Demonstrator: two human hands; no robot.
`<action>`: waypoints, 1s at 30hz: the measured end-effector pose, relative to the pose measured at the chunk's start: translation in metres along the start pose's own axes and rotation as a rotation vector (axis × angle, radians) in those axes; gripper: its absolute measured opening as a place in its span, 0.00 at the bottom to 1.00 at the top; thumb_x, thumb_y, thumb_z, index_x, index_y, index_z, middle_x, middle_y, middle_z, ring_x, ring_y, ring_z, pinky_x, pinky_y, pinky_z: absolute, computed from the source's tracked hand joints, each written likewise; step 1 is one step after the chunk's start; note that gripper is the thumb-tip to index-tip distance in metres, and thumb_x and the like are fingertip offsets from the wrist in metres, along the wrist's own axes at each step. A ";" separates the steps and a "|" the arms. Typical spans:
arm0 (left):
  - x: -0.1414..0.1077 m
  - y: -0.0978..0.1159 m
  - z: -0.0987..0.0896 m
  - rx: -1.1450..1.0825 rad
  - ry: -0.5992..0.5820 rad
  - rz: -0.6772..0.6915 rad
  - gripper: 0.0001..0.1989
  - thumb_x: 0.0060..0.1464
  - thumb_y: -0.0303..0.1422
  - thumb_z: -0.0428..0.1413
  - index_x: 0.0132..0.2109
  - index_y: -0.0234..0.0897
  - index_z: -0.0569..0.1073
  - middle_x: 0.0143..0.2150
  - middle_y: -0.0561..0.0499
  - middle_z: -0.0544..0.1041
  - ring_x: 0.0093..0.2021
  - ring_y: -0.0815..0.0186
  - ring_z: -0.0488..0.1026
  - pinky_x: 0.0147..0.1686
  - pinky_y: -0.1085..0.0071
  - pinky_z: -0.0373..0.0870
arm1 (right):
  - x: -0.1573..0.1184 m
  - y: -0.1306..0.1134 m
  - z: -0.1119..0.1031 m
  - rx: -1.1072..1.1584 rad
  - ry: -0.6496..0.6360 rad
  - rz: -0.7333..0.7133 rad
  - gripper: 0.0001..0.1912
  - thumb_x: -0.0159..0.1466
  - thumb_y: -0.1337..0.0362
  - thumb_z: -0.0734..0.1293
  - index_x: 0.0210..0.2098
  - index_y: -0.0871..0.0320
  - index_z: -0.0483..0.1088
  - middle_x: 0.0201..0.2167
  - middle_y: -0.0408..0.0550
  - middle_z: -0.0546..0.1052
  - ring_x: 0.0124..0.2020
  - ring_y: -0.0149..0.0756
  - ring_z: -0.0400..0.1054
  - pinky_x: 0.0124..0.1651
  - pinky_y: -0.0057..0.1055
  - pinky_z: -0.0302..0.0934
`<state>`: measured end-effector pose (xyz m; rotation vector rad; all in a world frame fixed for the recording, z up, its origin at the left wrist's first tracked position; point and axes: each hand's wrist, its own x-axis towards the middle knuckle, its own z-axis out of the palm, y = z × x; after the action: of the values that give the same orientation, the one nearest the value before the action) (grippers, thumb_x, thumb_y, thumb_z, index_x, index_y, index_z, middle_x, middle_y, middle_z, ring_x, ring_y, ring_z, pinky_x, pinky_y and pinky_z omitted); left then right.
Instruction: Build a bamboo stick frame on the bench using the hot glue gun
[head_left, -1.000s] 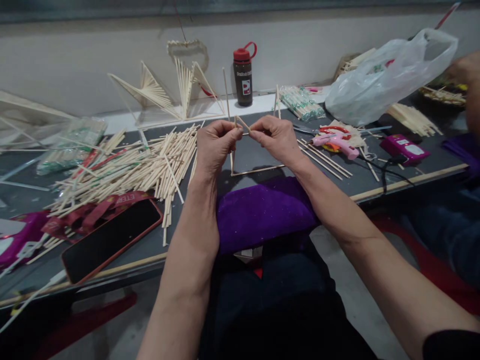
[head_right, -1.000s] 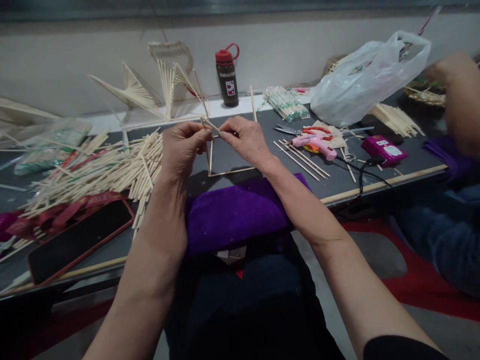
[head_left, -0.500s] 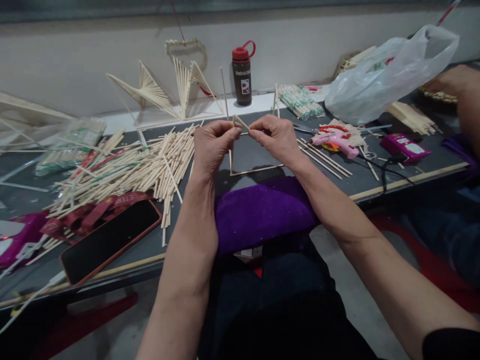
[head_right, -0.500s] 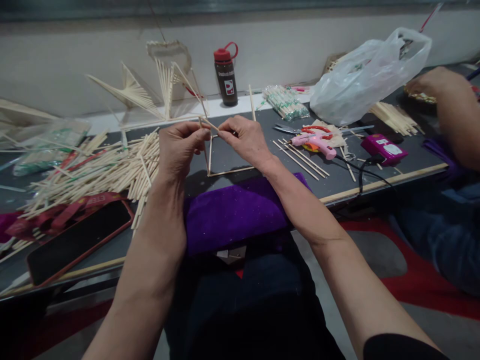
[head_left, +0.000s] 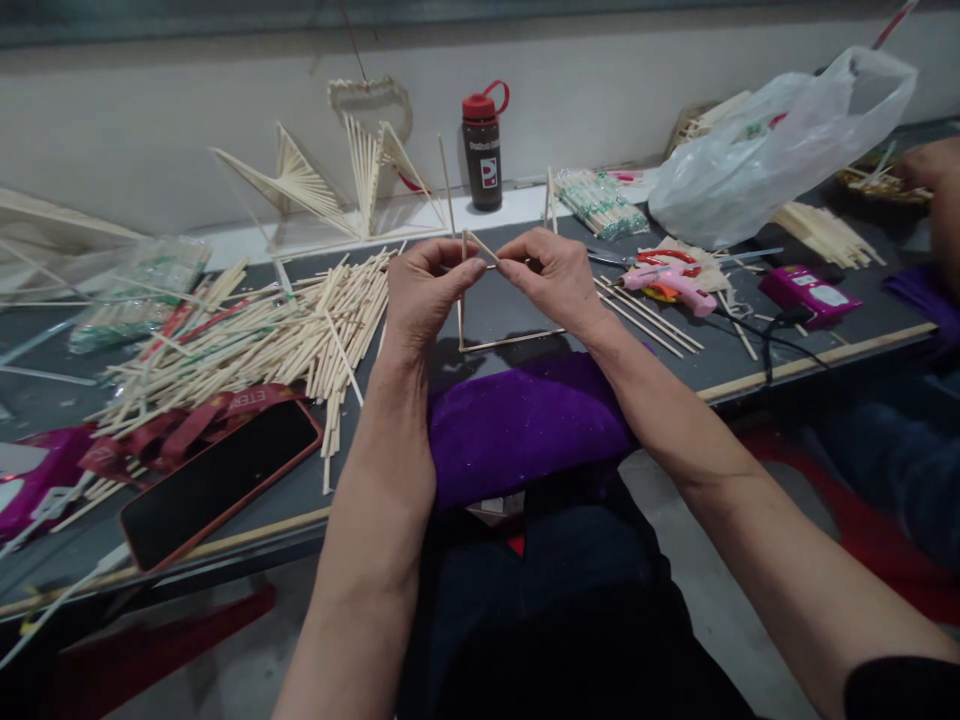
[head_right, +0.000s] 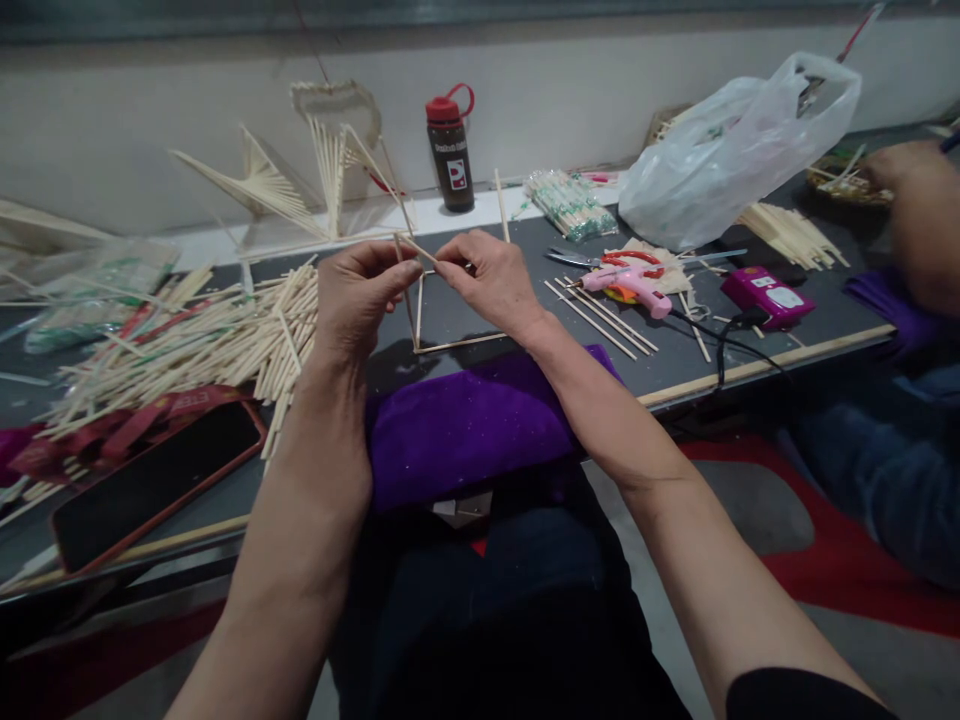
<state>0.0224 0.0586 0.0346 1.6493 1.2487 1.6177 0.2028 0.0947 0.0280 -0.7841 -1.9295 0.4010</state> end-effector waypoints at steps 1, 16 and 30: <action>0.000 0.000 -0.001 0.004 0.000 0.002 0.04 0.47 0.33 0.66 0.34 0.42 0.81 0.25 0.53 0.76 0.23 0.71 0.67 0.17 0.76 0.60 | 0.000 0.000 0.000 -0.004 0.006 -0.002 0.09 0.66 0.58 0.68 0.34 0.56 0.77 0.33 0.44 0.78 0.36 0.32 0.67 0.44 0.32 0.62; 0.001 -0.003 -0.002 0.017 0.062 -0.003 0.02 0.51 0.33 0.65 0.34 0.41 0.80 0.26 0.54 0.78 0.22 0.73 0.68 0.17 0.75 0.59 | 0.002 0.003 0.004 -0.041 -0.015 -0.006 0.14 0.66 0.50 0.69 0.36 0.55 0.78 0.34 0.45 0.79 0.35 0.33 0.68 0.42 0.31 0.63; -0.001 0.004 0.005 0.032 0.066 -0.005 0.04 0.51 0.29 0.65 0.30 0.39 0.78 0.22 0.56 0.73 0.20 0.74 0.66 0.20 0.78 0.65 | 0.003 0.006 0.005 -0.078 -0.021 -0.030 0.10 0.68 0.57 0.69 0.38 0.56 0.79 0.34 0.44 0.78 0.37 0.32 0.68 0.44 0.31 0.60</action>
<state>0.0284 0.0570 0.0367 1.6222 1.3166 1.6691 0.1998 0.1010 0.0241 -0.8030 -1.9847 0.3181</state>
